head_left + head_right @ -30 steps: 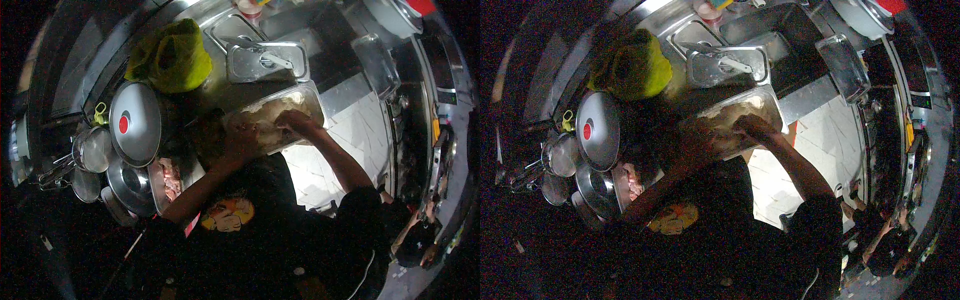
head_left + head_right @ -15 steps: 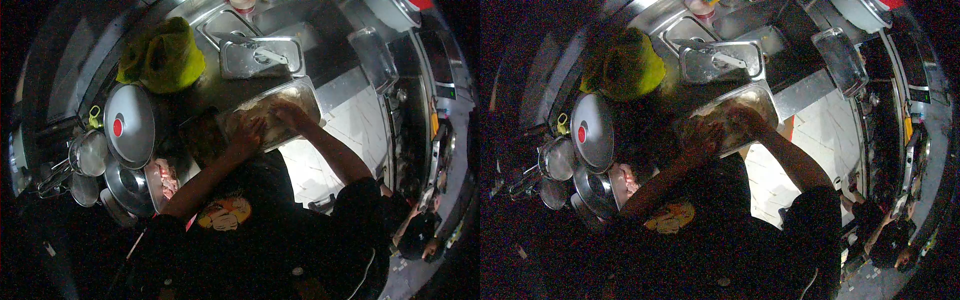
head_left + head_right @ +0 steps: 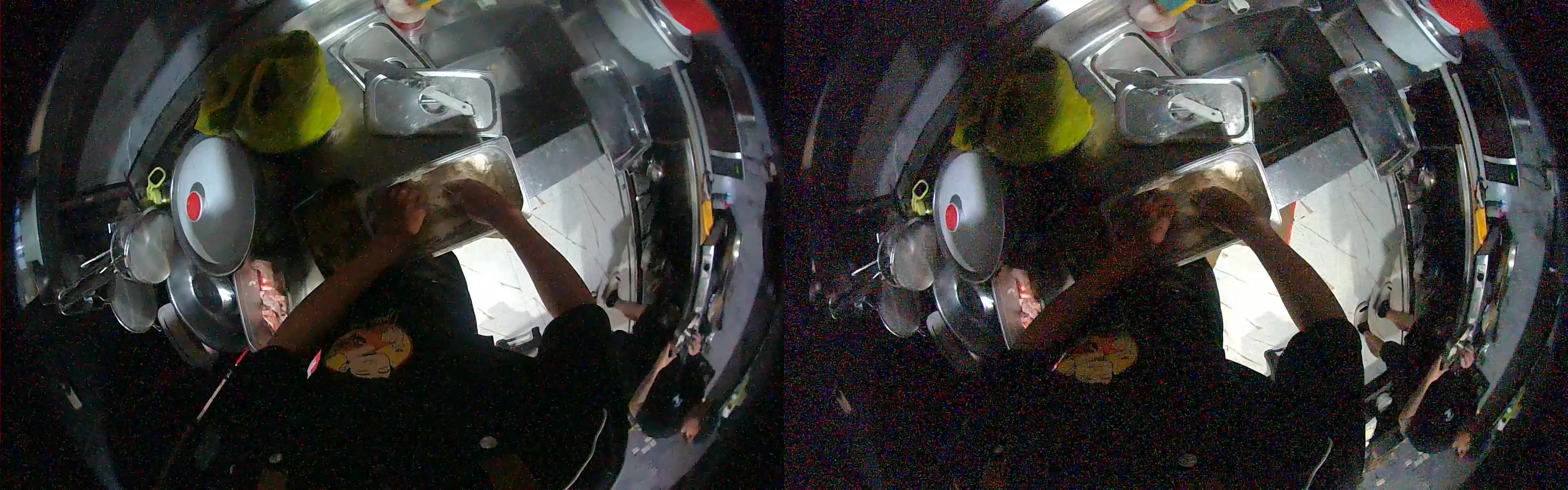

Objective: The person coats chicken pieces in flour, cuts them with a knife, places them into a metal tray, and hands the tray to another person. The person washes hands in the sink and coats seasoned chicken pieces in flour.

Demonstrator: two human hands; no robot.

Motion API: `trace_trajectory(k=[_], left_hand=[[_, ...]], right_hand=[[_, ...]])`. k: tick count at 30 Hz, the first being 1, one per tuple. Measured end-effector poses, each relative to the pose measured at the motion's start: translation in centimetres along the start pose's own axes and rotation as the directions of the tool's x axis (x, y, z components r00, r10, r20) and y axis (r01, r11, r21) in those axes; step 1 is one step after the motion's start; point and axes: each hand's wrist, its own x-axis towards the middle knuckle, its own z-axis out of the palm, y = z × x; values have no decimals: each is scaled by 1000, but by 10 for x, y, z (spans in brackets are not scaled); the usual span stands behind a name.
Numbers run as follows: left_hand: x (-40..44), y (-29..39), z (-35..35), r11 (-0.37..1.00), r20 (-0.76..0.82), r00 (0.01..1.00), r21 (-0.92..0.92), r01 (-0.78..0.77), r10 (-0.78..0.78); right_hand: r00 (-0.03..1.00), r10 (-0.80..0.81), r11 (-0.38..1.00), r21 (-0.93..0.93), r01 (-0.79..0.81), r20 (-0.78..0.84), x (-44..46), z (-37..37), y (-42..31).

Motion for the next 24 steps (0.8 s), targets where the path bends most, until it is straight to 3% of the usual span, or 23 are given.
trace_trajectory(k=[1, 3, 5, 8, 10, 11, 12, 13, 14, 16, 20, 24], left_hand=[[0, -3, 0, 1000, -2, 1000, -6, -10, 10], [0, -6, 3, 998, 23, 999, -64, 24, -22], [-4, -4, 0, 988, 77, 993, -121, 101, -92], [2, 11, -55, 987, 132, 980, -51, 156, -148], [-11, 6, -54, 991, -44, 999, 133, -10, 15], [-16, 5, -52, 987, -15, 999, 155, -37, 40], [-19, 7, -56, 982, 14, 998, 175, -66, 65], [-21, 13, -70, 993, 154, 988, 115, -41, 23], [-19, 16, -76, 998, 243, 970, 66, -21, 5], [-13, 23, -80, 1000, 363, 932, -18, 24, -16], [-10, 20, -62, 955, 289, 936, -268, -123, 202], [-32, 12, -5, 963, 298, 916, -107, -247, 268]], right_hand=[[977, 205, 914, 345, -214, 63, 0, 4, 2], [958, 271, 837, 469, -284, 96, -2, 4, 4], [1000, 24, 997, 67, -23, -16, -8, -19, -12], [955, -206, 969, -184, 167, -214, -6, -24, -13], [996, 45, 999, 19, -44, -76, -10, -36, -28], [987, 158, 982, 105, -158, 9, -12, -41, -36], [974, 228, 781, 593, -193, 17, -17, -29, -27], [958, 281, 362, 917, -168, 64, -25, -3, -5], [944, 301, -160, 983, -89, 135, -29, 11, 8], [939, 331, -108, 992, -61, 93, -25, 7, 0], [924, 361, 93, 981, -171, 127, -8, 0, 0], [902, 387, 367, 864, -343, 194, -4, -26, -27]])
